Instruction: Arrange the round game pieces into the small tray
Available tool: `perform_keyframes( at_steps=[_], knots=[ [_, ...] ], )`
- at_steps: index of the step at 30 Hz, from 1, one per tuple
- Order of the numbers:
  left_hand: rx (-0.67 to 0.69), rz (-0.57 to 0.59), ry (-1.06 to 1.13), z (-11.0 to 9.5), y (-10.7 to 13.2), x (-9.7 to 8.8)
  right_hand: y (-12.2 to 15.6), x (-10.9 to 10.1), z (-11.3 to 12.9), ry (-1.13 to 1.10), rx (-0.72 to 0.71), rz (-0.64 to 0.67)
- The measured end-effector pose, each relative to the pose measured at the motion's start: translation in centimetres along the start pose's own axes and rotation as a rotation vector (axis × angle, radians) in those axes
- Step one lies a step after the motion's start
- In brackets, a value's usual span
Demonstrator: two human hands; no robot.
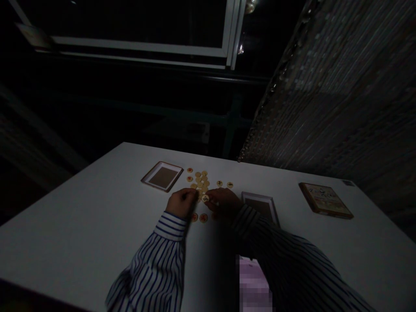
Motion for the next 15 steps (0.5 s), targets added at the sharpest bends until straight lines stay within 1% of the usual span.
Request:
perform_keyframes(
  at_steps=[3,6,9,15],
  knots=[
    [-0.004,-0.088,-0.16,0.4,-0.2,-0.4,0.1,0.2,-0.1,0.094,0.031,0.061],
    [-0.004,-0.183,-0.283,0.6,-0.3,-0.8,0.3,0.5,-0.1,0.138,0.025,0.074],
    [-0.003,-0.193,-0.34,0.5,-0.2,-0.8,0.3,0.9,-0.1,0.145,0.029,0.087],
    [0.002,-0.236,-0.39,0.1,0.0,-0.8,0.1,1.4,-0.2,0.185,0.009,0.111]
  ],
)
Point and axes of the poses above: each hand's wrist, its own y-axis away from the middle knuckle, its own x-axis out of the palm, z = x × y, the point moved 2 cm from there along -y, towards the middle knuckle, and after that the axes turned 7 degrees about -y, right-handed, at the moved point
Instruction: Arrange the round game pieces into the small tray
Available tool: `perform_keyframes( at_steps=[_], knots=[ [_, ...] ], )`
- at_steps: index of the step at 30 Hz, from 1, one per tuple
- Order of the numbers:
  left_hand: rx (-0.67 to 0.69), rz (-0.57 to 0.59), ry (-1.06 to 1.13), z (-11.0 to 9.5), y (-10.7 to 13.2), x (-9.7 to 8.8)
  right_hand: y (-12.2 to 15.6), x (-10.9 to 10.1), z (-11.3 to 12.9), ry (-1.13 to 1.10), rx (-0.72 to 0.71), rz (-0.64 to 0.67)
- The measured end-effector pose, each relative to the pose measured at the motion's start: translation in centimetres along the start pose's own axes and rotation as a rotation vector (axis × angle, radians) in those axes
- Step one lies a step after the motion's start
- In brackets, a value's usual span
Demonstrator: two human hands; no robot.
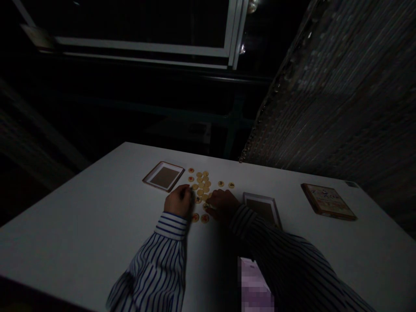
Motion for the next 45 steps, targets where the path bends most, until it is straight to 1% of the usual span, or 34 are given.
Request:
perform_keyframes(
  at_steps=[4,9,13,17,21,25,29,34,42,45],
  knots=[
    [0.025,0.038,-0.01,0.0,0.0,0.0,0.0,0.0,0.3,-0.004,0.01,-0.006],
    [0.04,0.036,-0.054,-0.3,0.1,-0.2,0.0,-0.6,0.2,-0.021,0.042,0.025],
    [0.061,0.045,-0.063,-0.6,0.2,-0.1,-0.1,-1.3,-1.4,-0.038,0.053,0.038],
    [0.138,0.085,-0.057,-1.0,0.4,0.3,0.2,-1.6,-3.5,-0.038,0.135,0.006],
    [0.203,0.08,-0.074,-1.3,0.6,0.8,0.3,-1.4,-4.5,-0.05,0.167,0.02],
    [0.287,0.064,-0.121,-1.7,0.7,1.4,-0.2,-1.3,-4.5,-0.044,0.162,0.067],
    [0.361,0.053,-0.106,-1.9,0.9,1.9,-0.7,-1.2,-4.2,-0.038,0.161,0.11],
    [0.391,0.055,-0.108,-2.0,1.0,2.2,-1.1,-1.0,-4.1,-0.01,0.175,0.157],
    [0.386,0.081,-0.091,-2.2,1.2,2.6,-1.0,-0.9,-4.1,0.01,0.181,0.096],
    [0.385,0.082,-0.092,-2.2,1.2,2.7,-0.9,-1.1,-4.3,-0.054,0.185,0.043]
  ],
)
Point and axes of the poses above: each hand's wrist, its own y-axis away from the middle knuckle, its own x-axis out of the palm, z = x × y, the point moved 2 cm from there along -y, towards the middle knuckle, and after that the axes turned 7 degrees about -y, right-handed, at the moved point
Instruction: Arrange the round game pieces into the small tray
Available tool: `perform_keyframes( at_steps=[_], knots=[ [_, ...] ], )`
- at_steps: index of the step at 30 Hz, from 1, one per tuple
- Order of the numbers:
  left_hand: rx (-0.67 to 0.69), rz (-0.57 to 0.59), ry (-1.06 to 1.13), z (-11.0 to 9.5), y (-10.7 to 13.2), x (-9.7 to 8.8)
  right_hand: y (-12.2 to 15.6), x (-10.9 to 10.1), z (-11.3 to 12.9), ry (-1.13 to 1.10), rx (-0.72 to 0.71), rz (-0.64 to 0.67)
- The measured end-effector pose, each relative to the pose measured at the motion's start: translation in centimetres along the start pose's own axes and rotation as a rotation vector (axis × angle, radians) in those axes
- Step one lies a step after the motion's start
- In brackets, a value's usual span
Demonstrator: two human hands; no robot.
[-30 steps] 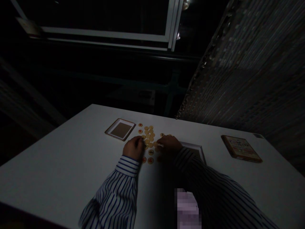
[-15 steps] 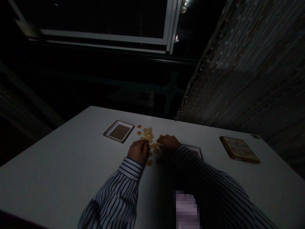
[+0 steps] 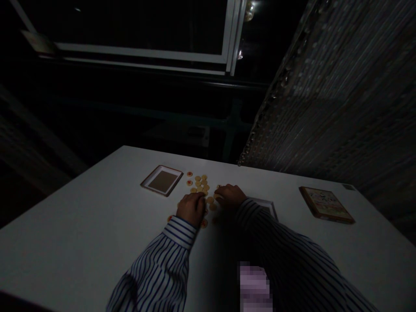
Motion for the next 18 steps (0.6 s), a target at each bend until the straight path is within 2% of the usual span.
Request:
perform_keyframes(
  at_steps=[4,10,14,18],
  knots=[
    [0.013,0.003,0.021,-0.1,0.0,0.1,-0.1,-0.2,-0.7,-0.277,0.042,-0.052],
    [0.001,-0.025,0.014,-0.7,0.1,0.0,-0.4,0.6,-1.5,-0.731,0.075,-0.109],
    [0.015,-0.063,0.002,-1.1,0.0,0.1,-0.2,0.5,-1.3,-0.952,0.019,-0.095],
    [0.048,-0.072,0.004,-1.2,0.0,0.4,0.1,0.3,-1.0,-1.119,0.066,-0.072]
  ],
)
Point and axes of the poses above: each hand's wrist, its own y-axis away from the middle knuckle, its own x-axis out of the palm, z = x × y, the point moved 2 cm from there along -y, towards the middle knuckle, and after that the axes turned 7 degrees about -y, right-handed, at the moved point
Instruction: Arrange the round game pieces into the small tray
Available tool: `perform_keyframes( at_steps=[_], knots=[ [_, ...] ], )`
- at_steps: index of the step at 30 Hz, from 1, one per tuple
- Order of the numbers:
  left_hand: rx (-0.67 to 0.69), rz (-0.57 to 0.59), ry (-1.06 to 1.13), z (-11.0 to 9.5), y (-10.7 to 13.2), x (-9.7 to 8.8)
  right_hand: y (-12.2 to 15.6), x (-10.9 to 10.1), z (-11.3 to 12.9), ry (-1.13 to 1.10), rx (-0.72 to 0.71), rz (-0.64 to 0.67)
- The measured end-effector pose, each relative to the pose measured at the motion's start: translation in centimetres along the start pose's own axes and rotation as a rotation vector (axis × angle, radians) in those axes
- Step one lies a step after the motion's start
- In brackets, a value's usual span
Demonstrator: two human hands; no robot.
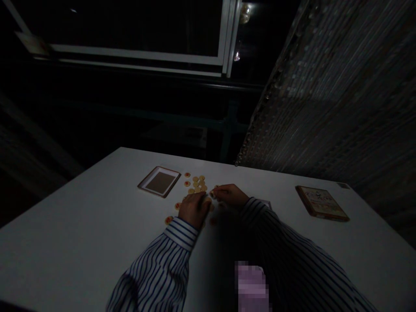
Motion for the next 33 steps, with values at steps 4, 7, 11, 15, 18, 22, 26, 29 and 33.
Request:
perform_keyframes(
  at_steps=[4,7,11,15,18,22,26,29,33],
  knots=[
    [0.015,0.0,-0.017,-0.2,0.0,0.2,0.2,0.3,-0.1,-0.118,0.07,-0.01],
    [0.039,-0.005,-0.034,-0.5,0.0,0.1,0.3,0.6,0.0,-0.16,0.08,0.012],
    [0.079,-0.019,-0.026,-0.9,0.0,-0.2,0.4,0.6,0.2,-0.176,0.076,0.024],
    [0.083,-0.014,-0.028,-0.9,-0.1,-0.3,0.6,0.6,0.5,-0.144,0.08,0.029],
    [0.095,-0.006,-0.024,-0.9,0.0,-0.2,0.7,0.5,0.4,-0.144,0.091,0.002],
    [0.105,-0.013,-0.026,-1.0,0.0,-0.2,0.6,0.4,0.1,-0.187,0.089,-0.049],
    [0.147,-0.007,-0.013,-1.1,-0.1,-0.3,0.4,0.3,-0.1,-0.086,0.069,-0.049],
    [0.161,0.004,-0.004,-1.1,-0.1,-0.3,0.2,0.3,-0.4,0.025,0.034,-0.058],
    [0.115,0.018,-0.034,-0.7,-0.1,-0.1,0.0,-0.1,-0.8,0.106,-0.016,-0.043]
  ],
)
Point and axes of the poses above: each hand's wrist, its own y-axis away from the middle knuckle, its own x-axis out of the palm, z = x × y, the point moved 2 cm from there along -y, towards the middle knuckle, and after that the axes turned 7 degrees about -y, right-handed, at the moved point
